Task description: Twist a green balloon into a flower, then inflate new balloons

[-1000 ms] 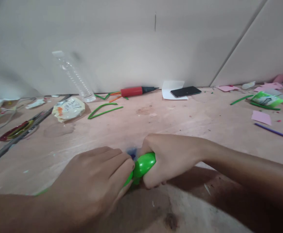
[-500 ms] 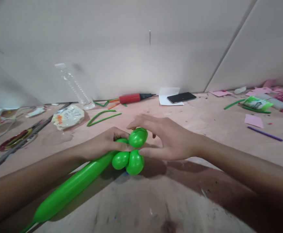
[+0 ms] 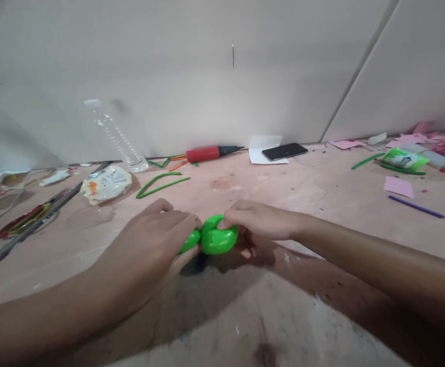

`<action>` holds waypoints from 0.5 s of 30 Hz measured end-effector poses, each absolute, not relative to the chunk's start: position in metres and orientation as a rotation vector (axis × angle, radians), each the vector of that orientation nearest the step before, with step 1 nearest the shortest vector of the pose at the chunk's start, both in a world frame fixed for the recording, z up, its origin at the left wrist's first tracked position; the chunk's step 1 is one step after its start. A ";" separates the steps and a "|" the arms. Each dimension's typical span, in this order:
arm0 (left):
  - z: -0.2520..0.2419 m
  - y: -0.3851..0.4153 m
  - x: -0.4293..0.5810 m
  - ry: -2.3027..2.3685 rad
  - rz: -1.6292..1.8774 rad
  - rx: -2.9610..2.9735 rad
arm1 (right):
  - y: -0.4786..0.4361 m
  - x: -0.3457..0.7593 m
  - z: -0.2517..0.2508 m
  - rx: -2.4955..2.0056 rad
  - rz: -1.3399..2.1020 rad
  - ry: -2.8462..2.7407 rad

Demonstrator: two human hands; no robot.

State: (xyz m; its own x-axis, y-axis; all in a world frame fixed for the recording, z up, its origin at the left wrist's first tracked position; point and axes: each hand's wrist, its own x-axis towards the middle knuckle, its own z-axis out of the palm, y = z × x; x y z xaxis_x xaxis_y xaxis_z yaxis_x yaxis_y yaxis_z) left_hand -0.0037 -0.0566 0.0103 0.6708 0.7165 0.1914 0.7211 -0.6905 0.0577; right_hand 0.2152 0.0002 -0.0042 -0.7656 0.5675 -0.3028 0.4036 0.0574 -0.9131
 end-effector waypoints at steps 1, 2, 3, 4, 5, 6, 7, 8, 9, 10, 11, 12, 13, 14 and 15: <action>0.011 -0.059 -0.003 -1.160 -0.274 -2.794 | 0.000 0.215 -0.005 -1.014 1.819 -2.176; 0.012 -0.060 -0.004 -1.130 -0.258 -2.777 | -0.001 0.215 -0.005 -1.026 1.725 -2.212; 0.012 -0.058 -0.004 -1.152 -0.257 -2.791 | -0.002 0.215 -0.005 -1.039 1.525 -2.275; 0.012 -0.055 -0.005 -1.223 -0.271 -2.836 | -0.003 0.217 -0.003 -1.048 1.243 -2.342; 0.011 -0.050 -0.006 -1.330 -0.304 -2.910 | -0.005 0.218 -0.001 -1.022 0.926 -2.403; 0.011 -0.043 -0.008 -1.461 -0.355 -3.006 | -0.006 0.221 0.001 -0.938 0.626 -2.461; 0.011 -0.036 -0.010 -1.593 -0.426 -3.126 | -0.007 0.223 0.003 -0.804 0.372 -2.520; 0.011 -0.029 -0.013 -1.688 -0.524 -3.271 | -0.008 0.225 0.005 -0.649 0.167 -2.584; 0.012 -0.022 -0.016 -1.738 -0.612 -3.416 | -0.009 0.227 0.006 -0.498 -0.002 -2.642; 0.012 -0.016 -0.018 -1.753 -0.672 -3.542 | -0.009 0.228 0.007 -0.385 -0.152 -2.688; 0.012 -0.011 -0.020 -1.756 -0.695 -3.664 | -0.010 0.229 0.006 -0.328 -0.292 -2.707; 0.012 -0.007 -0.022 -1.757 -0.699 -3.768 | -0.010 0.230 0.006 -0.327 -0.411 -2.701; 0.011 -0.005 -0.023 -1.753 -0.692 -3.856 | -0.011 0.230 0.005 -0.354 -0.488 -2.684; 0.011 -0.004 -0.023 -1.744 -0.683 -3.924 | -0.011 0.230 0.004 -0.388 -0.496 -2.666; 0.010 -0.004 -0.022 -1.732 -0.674 -3.958 | -0.011 0.230 0.002 -0.419 -0.426 -2.650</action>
State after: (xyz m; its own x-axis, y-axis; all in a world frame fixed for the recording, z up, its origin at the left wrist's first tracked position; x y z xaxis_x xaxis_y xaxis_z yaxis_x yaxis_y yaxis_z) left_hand -0.0218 -0.0044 0.0100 0.7593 0.6231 -0.1875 0.3326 -0.1241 0.9348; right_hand 0.2299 -0.0108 0.0025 -0.8654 0.2230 0.4488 0.3526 0.9074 0.2289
